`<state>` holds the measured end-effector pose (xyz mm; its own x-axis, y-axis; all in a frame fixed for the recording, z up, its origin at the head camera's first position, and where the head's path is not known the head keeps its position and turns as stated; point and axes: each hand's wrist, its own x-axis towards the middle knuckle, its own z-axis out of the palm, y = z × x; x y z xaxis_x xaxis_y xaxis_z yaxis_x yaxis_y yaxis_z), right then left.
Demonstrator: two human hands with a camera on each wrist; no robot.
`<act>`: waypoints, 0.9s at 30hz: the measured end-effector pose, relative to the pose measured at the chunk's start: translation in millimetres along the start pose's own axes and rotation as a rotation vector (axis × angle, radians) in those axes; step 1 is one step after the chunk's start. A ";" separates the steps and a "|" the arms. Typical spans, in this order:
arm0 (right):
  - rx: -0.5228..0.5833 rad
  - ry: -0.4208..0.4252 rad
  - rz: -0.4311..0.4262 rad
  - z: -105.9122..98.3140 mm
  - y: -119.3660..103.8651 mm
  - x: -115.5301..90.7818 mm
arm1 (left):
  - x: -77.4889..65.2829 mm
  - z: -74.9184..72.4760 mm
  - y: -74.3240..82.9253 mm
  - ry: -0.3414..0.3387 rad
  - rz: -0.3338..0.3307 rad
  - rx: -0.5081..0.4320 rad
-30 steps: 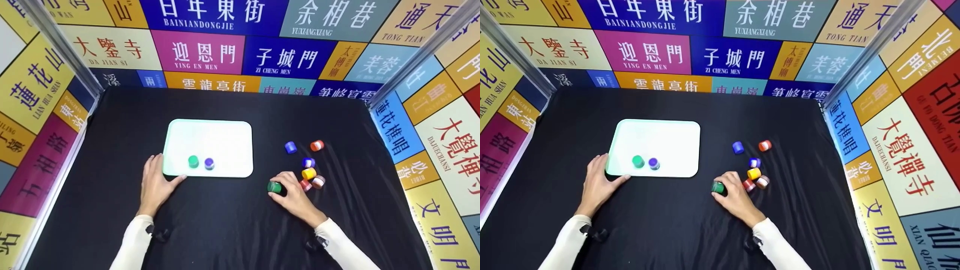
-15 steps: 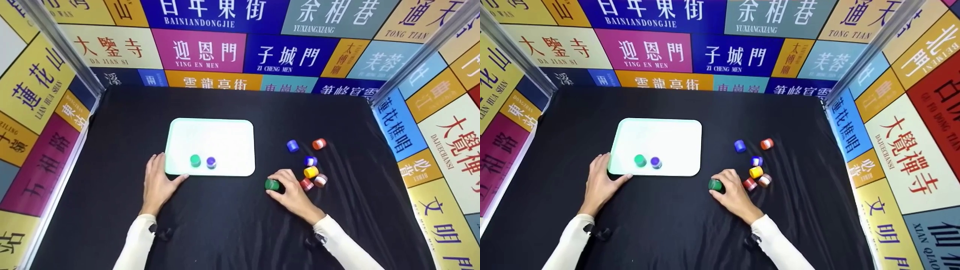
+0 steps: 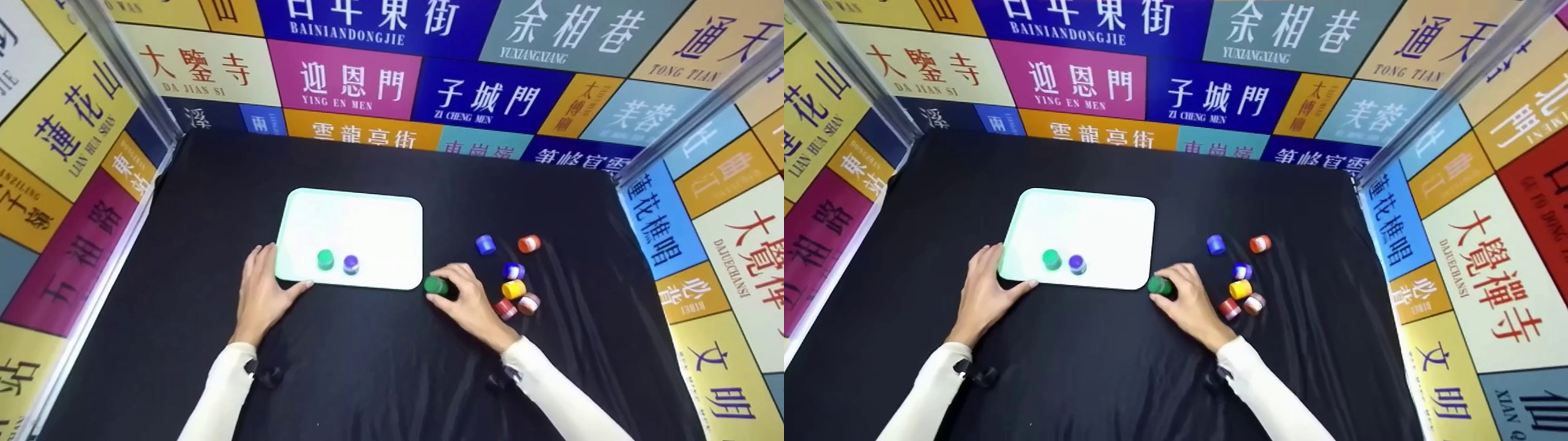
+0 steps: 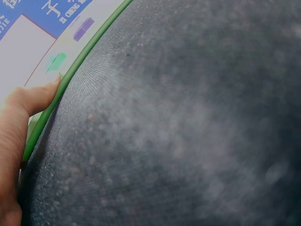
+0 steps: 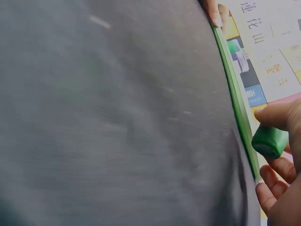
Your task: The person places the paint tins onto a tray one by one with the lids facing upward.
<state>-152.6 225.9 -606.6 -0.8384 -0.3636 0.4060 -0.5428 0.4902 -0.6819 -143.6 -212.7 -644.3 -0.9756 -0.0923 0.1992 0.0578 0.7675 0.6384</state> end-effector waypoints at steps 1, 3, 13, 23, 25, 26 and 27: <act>0.004 -0.004 -0.002 1.2 0.0 4.8 | 0.2 0.0 0.3 0.000 0.001 0.000; 0.009 -0.008 -0.006 3.8 -0.2 15.0 | 0.6 0.2 0.8 0.000 0.002 0.004; 0.034 -0.022 -0.002 25.2 3.7 54.7 | 0.1 1.4 0.5 -0.007 -0.001 0.008; 0.043 -0.063 0.062 51.8 0.8 70.6 | 2.4 2.6 1.4 0.018 0.028 -0.006; 0.050 -0.086 0.065 57.1 -2.0 71.7 | 2.3 2.4 0.9 0.017 0.024 -0.003; 0.052 -0.095 0.065 59.9 -3.5 72.2 | 2.1 2.3 0.8 0.014 0.022 -0.002; 0.057 -0.101 0.064 62.6 -5.0 72.7 | 1.9 2.0 0.4 0.011 0.019 -0.002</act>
<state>-207.8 147.3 -611.8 -0.8606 -0.4121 0.2993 -0.4822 0.4699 -0.7394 -145.8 -211.3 -645.1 -0.9719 -0.0850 0.2194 0.0764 0.7680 0.6359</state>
